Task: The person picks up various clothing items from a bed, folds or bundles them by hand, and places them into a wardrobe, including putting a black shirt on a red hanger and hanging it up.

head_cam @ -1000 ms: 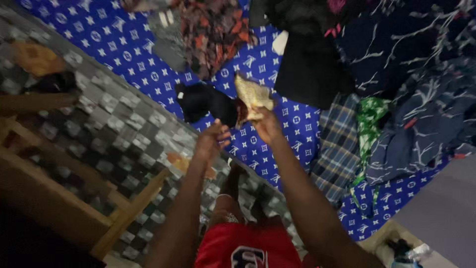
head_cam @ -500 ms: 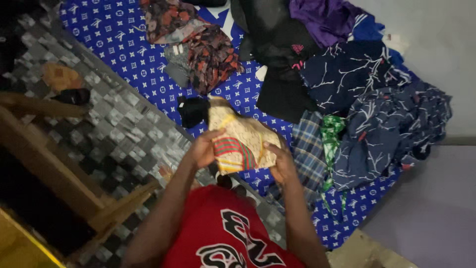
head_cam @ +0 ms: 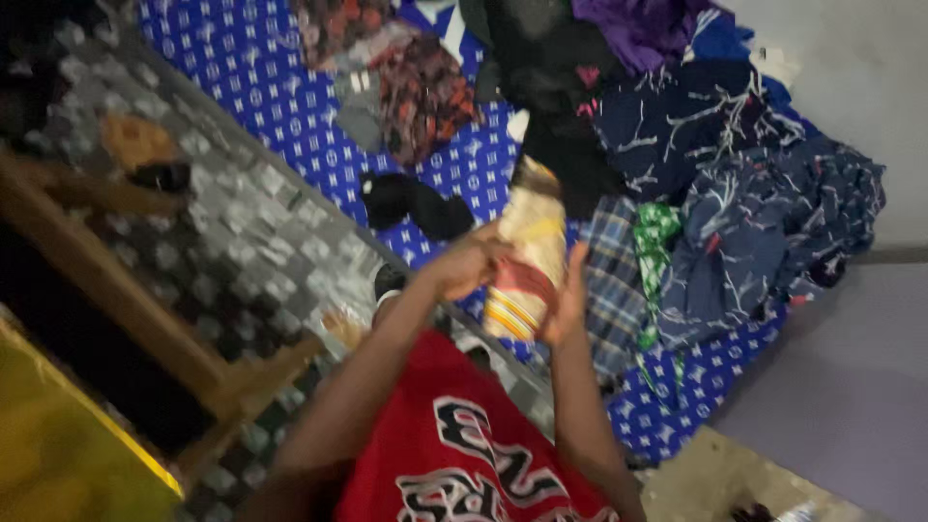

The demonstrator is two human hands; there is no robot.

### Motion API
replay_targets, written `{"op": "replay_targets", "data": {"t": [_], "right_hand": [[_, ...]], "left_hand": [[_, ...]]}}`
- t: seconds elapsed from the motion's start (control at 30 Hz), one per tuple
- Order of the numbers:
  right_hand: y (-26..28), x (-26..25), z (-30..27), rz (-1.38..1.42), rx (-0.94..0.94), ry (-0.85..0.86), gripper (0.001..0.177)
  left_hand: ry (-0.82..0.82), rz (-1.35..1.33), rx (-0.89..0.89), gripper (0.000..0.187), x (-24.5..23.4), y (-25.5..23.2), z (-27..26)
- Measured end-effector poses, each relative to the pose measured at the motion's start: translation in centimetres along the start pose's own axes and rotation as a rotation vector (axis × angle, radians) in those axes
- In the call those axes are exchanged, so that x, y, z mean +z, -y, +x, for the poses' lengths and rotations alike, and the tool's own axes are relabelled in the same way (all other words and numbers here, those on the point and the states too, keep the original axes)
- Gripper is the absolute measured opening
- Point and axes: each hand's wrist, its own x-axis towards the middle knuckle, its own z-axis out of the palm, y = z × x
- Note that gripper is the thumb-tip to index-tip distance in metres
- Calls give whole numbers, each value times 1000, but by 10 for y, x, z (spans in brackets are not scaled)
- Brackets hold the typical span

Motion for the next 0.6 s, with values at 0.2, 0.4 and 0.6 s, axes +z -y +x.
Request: {"op": "replay_targets", "data": {"t": [0.2, 0.4, 0.6], "right_hand": [[-17, -68, 49, -105, -210, -346, 46], [-31, -67, 159, -128, -180, -544, 35], [-41, -36, 232, -129, -221, -735, 42]], "left_hand": [[79, 437, 19, 61, -68, -60, 22], [-325, 293, -1, 44, -255, -120, 99], [-373, 1089, 160, 27, -439, -95, 205]]}}
